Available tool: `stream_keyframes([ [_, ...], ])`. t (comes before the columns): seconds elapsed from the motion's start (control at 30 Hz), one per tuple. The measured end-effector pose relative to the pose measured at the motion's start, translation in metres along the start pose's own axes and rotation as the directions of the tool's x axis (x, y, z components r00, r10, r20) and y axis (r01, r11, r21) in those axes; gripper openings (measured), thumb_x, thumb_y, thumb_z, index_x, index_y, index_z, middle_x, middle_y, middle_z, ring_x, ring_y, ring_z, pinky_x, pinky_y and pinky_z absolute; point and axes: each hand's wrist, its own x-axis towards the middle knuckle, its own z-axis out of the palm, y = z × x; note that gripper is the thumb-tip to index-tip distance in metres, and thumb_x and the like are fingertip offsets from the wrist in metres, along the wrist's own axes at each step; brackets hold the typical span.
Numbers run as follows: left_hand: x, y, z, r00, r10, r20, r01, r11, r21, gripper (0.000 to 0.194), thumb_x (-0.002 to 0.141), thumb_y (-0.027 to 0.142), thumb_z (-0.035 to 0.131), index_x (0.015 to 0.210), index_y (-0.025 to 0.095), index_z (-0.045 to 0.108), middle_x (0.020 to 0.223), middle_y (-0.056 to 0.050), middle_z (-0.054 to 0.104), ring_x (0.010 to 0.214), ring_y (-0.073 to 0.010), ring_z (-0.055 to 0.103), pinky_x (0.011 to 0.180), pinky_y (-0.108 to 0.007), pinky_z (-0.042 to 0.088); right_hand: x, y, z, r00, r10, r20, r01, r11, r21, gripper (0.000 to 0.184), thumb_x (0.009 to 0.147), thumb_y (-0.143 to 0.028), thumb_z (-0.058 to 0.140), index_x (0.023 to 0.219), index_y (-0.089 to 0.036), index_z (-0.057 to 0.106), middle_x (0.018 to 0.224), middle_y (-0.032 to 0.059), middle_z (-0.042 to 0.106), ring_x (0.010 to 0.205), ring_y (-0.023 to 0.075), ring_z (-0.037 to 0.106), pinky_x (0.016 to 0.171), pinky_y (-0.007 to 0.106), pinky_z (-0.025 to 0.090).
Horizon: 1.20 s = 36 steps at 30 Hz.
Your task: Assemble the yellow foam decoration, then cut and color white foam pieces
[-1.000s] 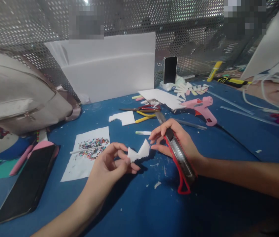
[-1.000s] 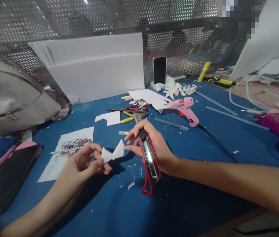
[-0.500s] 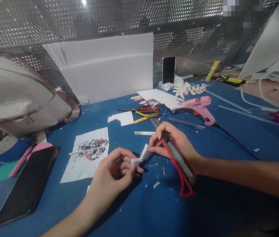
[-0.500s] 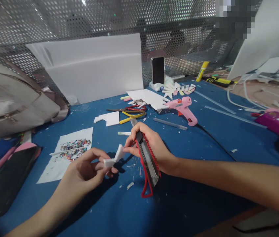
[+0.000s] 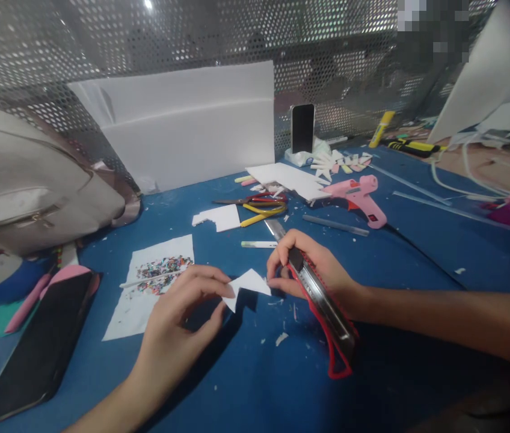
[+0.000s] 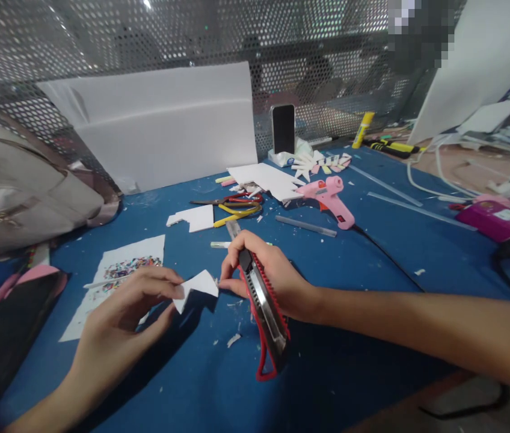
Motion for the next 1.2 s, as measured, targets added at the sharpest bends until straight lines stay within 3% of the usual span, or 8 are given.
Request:
stream_keyframes([
  [0.2, -0.021, -0.002, -0.006, 0.968, 0.143, 0.208, -0.187, 0.96, 0.21, 0.026, 0.091, 0.014, 0.055, 0.106, 0.03, 0.068, 0.102, 0.002, 0.071, 0.085, -0.0103, 0.068, 0.077, -0.012, 0.05, -0.002, 0.003, -0.003, 0.998, 0.056, -0.035, -0.058, 0.997, -0.048, 0.025, 0.081, -0.016, 0.066, 0.09, -0.021, 0.043, 0.073, -0.0042, 0.061, 0.062, 0.0098, 0.058, 0.062, 0.024, 0.048],
  [0.3, -0.029, -0.001, -0.007, 0.899, 0.307, 0.311, -0.409, 0.841, 0.353, 0.033, 0.1, 0.016, 0.037, 0.117, 0.025, 0.063, 0.107, -0.002, 0.072, 0.094, -0.0136, 0.068, 0.088, -0.018, 0.049, -0.005, 0.001, -0.006, 0.997, 0.069, 0.041, -0.064, 0.992, -0.107, 0.016, 0.085, -0.024, 0.058, 0.094, -0.02, 0.046, 0.061, -0.0064, 0.051, 0.052, 0.0099, 0.05, 0.054, 0.024, 0.042],
  [0.37, -0.03, 0.0, -0.007, 0.858, 0.387, 0.338, -0.503, 0.764, 0.405, 0.039, 0.101, 0.012, 0.029, 0.114, 0.021, 0.064, 0.104, -0.003, 0.072, 0.094, -0.0151, 0.066, 0.094, -0.023, 0.048, -0.006, -0.003, -0.007, 0.996, 0.016, 0.087, -0.009, 0.997, -0.082, 0.024, 0.088, -0.032, 0.053, 0.107, -0.019, 0.046, 0.064, -0.005, 0.048, 0.054, 0.0107, 0.045, 0.053, 0.025, 0.038],
  [0.47, -0.026, 0.0, -0.007, 0.82, 0.413, 0.396, -0.561, 0.717, 0.414, 0.031, 0.099, 0.013, 0.037, 0.11, 0.019, 0.066, 0.098, -0.003, 0.072, 0.092, -0.0165, 0.065, 0.1, -0.03, 0.044, -0.005, -0.006, -0.007, 0.995, -0.065, 0.076, 0.07, 0.996, -0.058, 0.027, 0.087, -0.029, 0.052, 0.109, -0.019, 0.041, 0.071, -0.0034, 0.044, 0.058, 0.011, 0.04, 0.053, 0.025, 0.035],
  [0.6, -0.023, -0.005, -0.003, 0.821, 0.445, 0.358, -0.571, 0.664, 0.483, 0.02, 0.095, 0.02, 0.054, 0.111, 0.019, 0.067, 0.103, -0.002, 0.073, 0.097, -0.0182, 0.064, 0.109, -0.035, 0.035, -0.003, -0.003, -0.005, 0.992, -0.034, 0.124, 0.047, 0.993, -0.106, 0.02, 0.08, -0.017, 0.054, 0.093, -0.021, 0.04, 0.072, -0.002, 0.046, 0.06, 0.0122, 0.043, 0.053, 0.026, 0.037],
  [0.7, -0.024, -0.007, -0.001, 0.818, 0.425, 0.388, -0.575, 0.607, 0.548, 0.023, 0.098, 0.024, 0.051, 0.114, 0.023, 0.067, 0.116, -0.001, 0.071, 0.106, -0.0178, 0.063, 0.113, -0.033, 0.03, -0.001, 0.001, -0.004, 0.985, 0.023, 0.173, -0.001, 0.992, -0.126, 0.021, 0.079, -0.013, 0.056, 0.093, -0.021, 0.042, 0.079, 0.0008, 0.055, 0.066, 0.0132, 0.052, 0.058, 0.026, 0.043],
  [0.8, -0.025, -0.007, -0.003, 0.838, 0.37, 0.4, -0.543, 0.63, 0.555, 0.027, 0.101, 0.02, 0.043, 0.113, 0.024, 0.067, 0.125, 0.001, 0.067, 0.115, -0.0165, 0.059, 0.117, -0.031, 0.023, 0.0, 0.005, -0.006, 0.973, 0.025, 0.229, 0.009, 0.989, -0.147, 0.019, 0.081, -0.013, 0.056, 0.096, -0.02, 0.046, 0.083, 0.0024, 0.059, 0.071, 0.0139, 0.057, 0.063, 0.027, 0.046],
  [1.2, -0.027, -0.014, -0.002, 0.86, 0.341, 0.38, -0.505, 0.683, 0.529, 0.04, 0.104, 0.018, 0.03, 0.139, 0.02, 0.048, 0.13, -0.003, 0.064, 0.126, -0.0168, 0.054, 0.116, -0.035, 0.03, -0.006, -0.001, -0.005, 0.877, -0.233, 0.421, 0.405, 0.83, -0.384, 0.021, 0.077, -0.015, 0.05, 0.097, -0.02, 0.046, 0.069, -0.0017, 0.052, 0.057, 0.0122, 0.047, 0.052, 0.023, 0.036],
])
